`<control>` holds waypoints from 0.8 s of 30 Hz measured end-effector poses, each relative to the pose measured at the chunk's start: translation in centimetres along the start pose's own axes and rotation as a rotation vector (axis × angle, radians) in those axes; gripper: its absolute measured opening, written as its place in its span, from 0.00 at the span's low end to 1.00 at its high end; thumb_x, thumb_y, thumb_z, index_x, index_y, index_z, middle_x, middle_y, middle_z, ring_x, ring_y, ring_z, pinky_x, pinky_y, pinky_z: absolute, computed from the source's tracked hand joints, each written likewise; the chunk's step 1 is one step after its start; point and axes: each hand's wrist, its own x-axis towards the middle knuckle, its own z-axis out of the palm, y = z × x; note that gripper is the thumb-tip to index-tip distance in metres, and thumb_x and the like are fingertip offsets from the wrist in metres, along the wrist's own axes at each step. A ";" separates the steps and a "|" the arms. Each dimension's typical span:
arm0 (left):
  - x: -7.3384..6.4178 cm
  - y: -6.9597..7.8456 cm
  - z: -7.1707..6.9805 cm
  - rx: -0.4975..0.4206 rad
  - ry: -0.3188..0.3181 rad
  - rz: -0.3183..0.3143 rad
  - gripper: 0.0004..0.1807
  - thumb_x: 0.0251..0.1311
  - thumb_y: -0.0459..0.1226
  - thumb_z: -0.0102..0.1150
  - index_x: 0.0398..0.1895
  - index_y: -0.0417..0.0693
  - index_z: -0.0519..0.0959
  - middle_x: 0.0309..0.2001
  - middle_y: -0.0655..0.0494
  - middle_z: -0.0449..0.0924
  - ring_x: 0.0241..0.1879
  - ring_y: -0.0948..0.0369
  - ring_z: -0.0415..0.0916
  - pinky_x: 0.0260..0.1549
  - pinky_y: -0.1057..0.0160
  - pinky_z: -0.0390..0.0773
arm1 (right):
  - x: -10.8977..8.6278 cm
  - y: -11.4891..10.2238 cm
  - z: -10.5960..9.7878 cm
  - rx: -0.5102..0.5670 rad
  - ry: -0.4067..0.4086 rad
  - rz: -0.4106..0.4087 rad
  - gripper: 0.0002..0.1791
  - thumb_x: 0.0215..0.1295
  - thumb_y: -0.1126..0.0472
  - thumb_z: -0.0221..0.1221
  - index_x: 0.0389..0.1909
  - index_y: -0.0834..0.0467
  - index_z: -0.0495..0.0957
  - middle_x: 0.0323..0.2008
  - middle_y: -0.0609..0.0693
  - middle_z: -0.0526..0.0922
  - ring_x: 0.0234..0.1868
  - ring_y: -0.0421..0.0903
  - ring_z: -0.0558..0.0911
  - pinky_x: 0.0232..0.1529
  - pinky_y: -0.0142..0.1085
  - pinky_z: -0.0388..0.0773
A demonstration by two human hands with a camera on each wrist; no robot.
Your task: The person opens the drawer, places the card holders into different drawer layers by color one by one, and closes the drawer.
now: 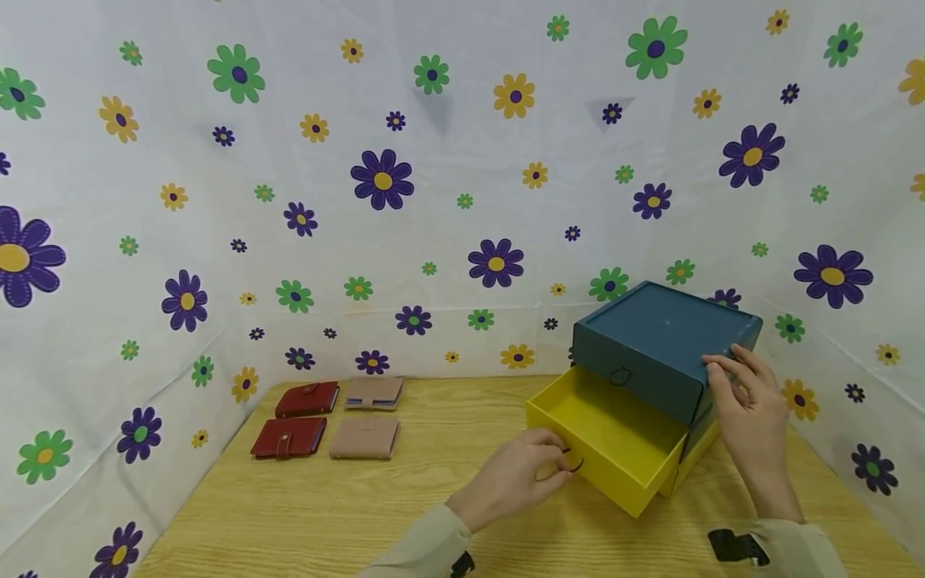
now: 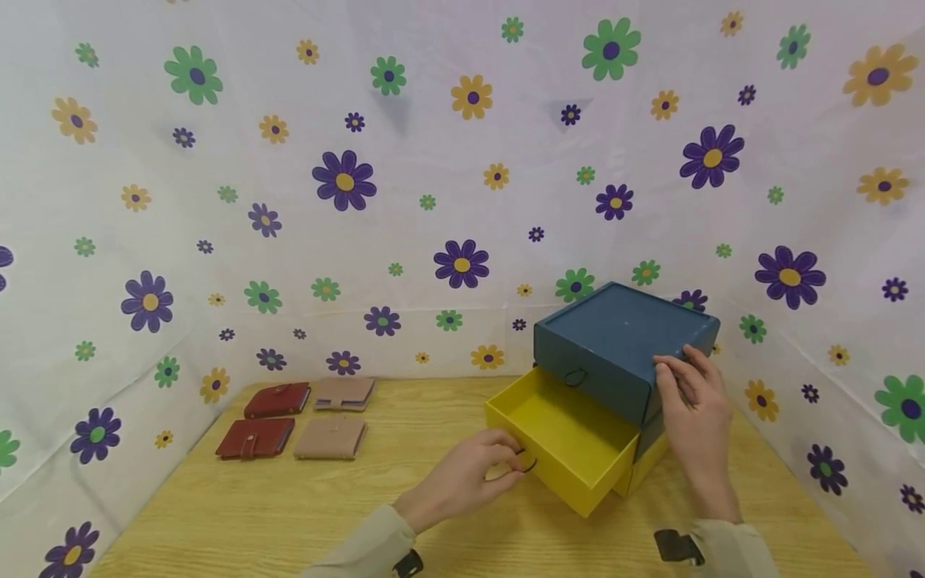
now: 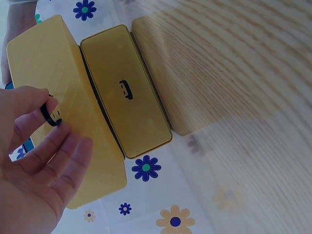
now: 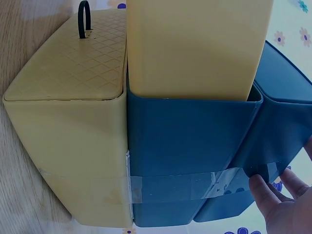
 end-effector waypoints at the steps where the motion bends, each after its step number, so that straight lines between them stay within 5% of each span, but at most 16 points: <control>1: -0.1 0.0 -0.1 -0.002 -0.002 0.001 0.06 0.65 0.44 0.62 0.34 0.55 0.85 0.45 0.63 0.80 0.45 0.69 0.75 0.48 0.74 0.76 | 0.0 0.0 0.0 0.001 0.001 -0.001 0.20 0.75 0.54 0.51 0.56 0.62 0.79 0.71 0.47 0.64 0.72 0.47 0.62 0.68 0.40 0.67; 24: -1.7 -0.5 -1.1 -0.016 -0.033 0.010 0.07 0.64 0.45 0.62 0.32 0.55 0.86 0.47 0.62 0.81 0.47 0.68 0.75 0.49 0.71 0.76 | 0.1 -0.1 0.1 -0.011 0.016 -0.003 0.20 0.75 0.54 0.51 0.55 0.63 0.80 0.70 0.47 0.65 0.72 0.49 0.63 0.68 0.47 0.67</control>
